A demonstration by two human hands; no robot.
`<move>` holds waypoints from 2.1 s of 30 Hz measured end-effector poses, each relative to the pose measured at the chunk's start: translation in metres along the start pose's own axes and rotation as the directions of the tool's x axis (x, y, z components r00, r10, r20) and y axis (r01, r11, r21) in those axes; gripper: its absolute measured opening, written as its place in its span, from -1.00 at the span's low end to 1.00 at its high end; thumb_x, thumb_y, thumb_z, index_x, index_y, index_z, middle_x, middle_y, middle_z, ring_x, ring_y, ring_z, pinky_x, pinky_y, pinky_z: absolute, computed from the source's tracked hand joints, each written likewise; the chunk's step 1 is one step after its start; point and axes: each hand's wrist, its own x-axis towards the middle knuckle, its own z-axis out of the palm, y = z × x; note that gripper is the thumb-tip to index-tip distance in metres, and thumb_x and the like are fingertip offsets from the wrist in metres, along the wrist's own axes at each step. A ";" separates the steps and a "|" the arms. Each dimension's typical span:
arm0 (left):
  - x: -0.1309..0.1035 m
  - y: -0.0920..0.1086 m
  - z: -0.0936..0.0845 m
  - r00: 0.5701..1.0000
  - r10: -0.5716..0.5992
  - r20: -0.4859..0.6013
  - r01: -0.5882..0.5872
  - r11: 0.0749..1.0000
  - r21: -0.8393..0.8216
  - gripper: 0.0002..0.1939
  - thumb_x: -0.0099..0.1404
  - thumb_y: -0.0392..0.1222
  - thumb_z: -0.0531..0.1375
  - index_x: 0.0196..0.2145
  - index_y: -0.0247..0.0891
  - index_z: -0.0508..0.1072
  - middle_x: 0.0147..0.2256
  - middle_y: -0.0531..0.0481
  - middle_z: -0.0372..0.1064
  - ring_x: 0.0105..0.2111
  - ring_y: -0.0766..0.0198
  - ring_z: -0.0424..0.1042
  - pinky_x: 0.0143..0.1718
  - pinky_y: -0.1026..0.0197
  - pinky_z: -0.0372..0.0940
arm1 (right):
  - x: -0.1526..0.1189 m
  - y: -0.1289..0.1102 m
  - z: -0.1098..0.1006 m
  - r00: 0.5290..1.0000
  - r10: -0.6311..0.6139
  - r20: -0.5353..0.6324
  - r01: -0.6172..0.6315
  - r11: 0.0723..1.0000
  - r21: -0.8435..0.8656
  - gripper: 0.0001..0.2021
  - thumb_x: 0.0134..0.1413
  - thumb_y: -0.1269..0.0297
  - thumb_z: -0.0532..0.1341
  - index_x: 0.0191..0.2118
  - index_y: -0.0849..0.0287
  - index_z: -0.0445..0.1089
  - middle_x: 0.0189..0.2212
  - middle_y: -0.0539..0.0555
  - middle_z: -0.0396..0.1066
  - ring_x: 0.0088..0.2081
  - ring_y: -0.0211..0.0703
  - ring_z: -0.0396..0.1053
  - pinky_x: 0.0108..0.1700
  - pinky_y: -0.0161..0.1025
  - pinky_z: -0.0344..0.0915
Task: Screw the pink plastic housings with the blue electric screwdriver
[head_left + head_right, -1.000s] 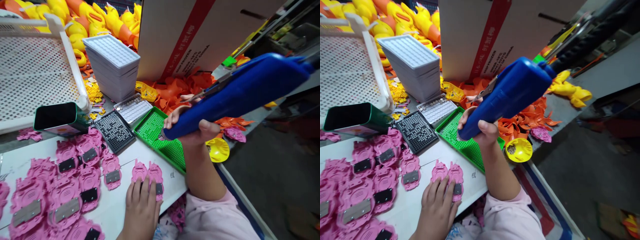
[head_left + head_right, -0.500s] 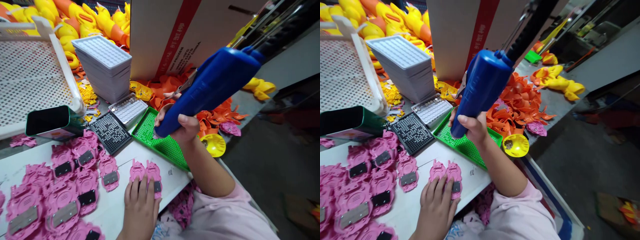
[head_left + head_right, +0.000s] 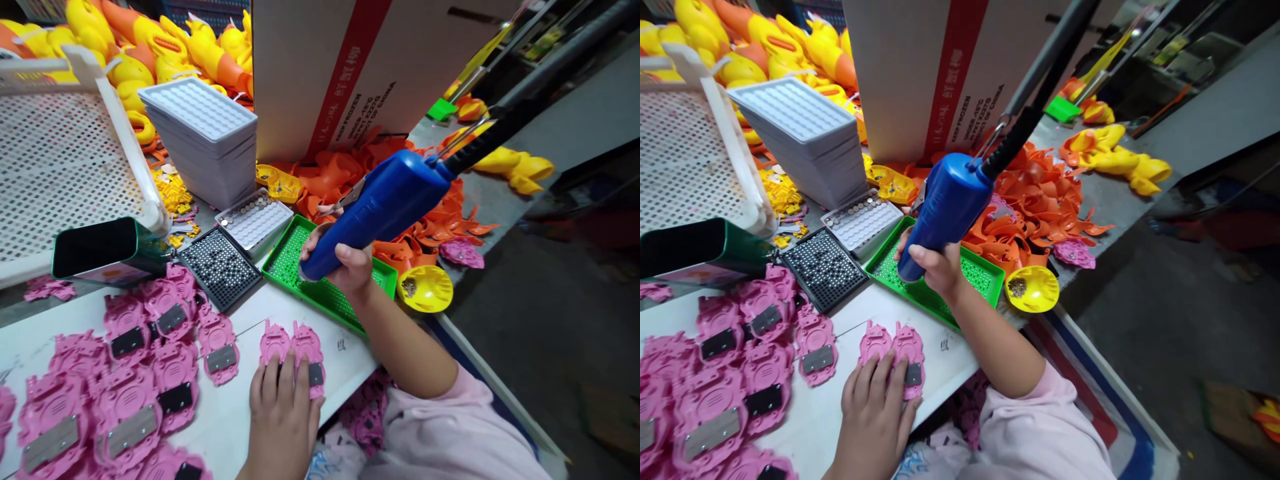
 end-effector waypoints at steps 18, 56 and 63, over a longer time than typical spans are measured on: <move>0.003 0.002 -0.002 0.999 0.001 -0.038 -0.001 1.000 0.008 -0.61 0.32 0.01 0.13 -0.04 -0.29 0.49 -0.09 -0.19 0.46 0.01 0.00 0.29 0.13 -0.05 0.03 | -0.004 0.002 0.001 0.997 -0.020 0.071 0.023 0.999 -0.034 -0.57 -0.33 0.02 0.36 -0.29 0.08 0.31 -0.56 -0.04 0.38 -0.56 -0.15 0.37 -0.52 -0.17 0.31; 0.002 0.006 -0.005 1.000 0.007 0.020 -0.008 0.999 0.049 -0.61 0.23 0.02 0.23 -0.06 -0.24 0.50 -0.04 -0.14 0.46 0.01 -0.02 0.26 0.13 -0.05 0.00 | -0.076 -0.016 0.001 0.967 -0.062 0.249 0.064 0.998 -0.002 -0.63 -0.05 0.01 0.27 -0.11 0.02 0.43 -0.47 0.01 0.39 -0.47 -0.15 0.36 -0.40 -0.16 0.32; 0.004 0.006 -0.006 1.000 0.013 0.006 -0.013 0.999 0.037 -0.60 0.24 0.01 0.23 -0.03 -0.23 0.48 -0.07 -0.13 0.46 0.00 -0.01 0.26 0.11 -0.05 0.02 | -0.088 -0.022 0.009 0.937 -0.095 0.335 0.141 0.983 -0.115 -0.56 -0.04 0.09 0.25 0.01 0.05 0.36 -0.43 0.04 0.34 -0.41 -0.09 0.35 -0.38 -0.10 0.34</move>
